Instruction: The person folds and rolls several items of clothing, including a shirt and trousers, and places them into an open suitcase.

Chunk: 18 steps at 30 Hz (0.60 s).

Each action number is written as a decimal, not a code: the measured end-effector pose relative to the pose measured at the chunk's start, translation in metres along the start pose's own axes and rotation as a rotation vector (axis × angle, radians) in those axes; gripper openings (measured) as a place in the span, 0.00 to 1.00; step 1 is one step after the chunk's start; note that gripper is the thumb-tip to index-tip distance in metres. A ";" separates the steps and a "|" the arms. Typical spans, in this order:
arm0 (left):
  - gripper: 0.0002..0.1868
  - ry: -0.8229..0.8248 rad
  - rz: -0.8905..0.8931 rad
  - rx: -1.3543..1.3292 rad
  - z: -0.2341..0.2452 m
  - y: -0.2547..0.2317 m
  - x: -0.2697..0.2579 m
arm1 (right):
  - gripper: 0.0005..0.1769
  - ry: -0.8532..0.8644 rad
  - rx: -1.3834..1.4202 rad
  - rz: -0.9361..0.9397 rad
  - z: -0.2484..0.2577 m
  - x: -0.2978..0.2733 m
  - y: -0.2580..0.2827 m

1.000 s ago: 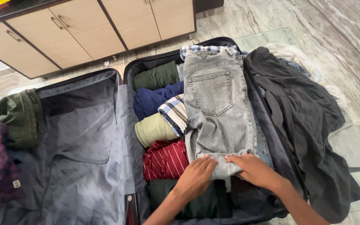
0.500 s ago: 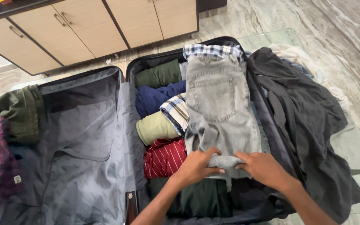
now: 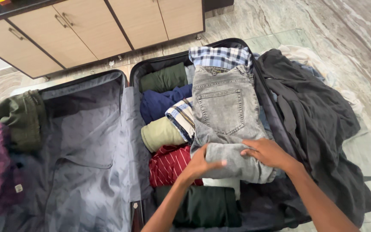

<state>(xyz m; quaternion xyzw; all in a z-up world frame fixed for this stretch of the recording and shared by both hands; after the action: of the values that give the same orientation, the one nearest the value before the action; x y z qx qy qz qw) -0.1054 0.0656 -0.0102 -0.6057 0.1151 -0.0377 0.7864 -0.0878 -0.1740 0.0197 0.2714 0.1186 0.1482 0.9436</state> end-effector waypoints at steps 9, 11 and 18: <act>0.42 -0.209 0.046 0.182 -0.002 0.013 -0.021 | 0.26 -0.335 -0.323 0.229 0.006 -0.019 0.040; 0.40 -0.262 -0.020 0.202 -0.002 0.016 -0.023 | 0.37 -0.392 -0.286 0.300 -0.007 -0.039 0.056; 0.37 -0.230 0.174 0.004 -0.001 0.029 -0.021 | 0.37 -0.275 -0.328 0.032 -0.031 -0.043 0.009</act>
<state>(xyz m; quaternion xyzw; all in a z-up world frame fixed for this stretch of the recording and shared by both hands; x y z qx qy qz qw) -0.1281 0.0762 -0.0356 -0.5922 0.0761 0.1001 0.7959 -0.1396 -0.1668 0.0051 0.1337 -0.0414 0.1422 0.9799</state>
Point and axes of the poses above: each hand's wrist, its own x-axis towards the middle knuckle, its own z-axis out of the back of the hand, y = z × x, the point moved 6 cm from there along x, towards the middle knuckle, and after that the axes turned 6 degrees about -y, right-handed, at the moved point
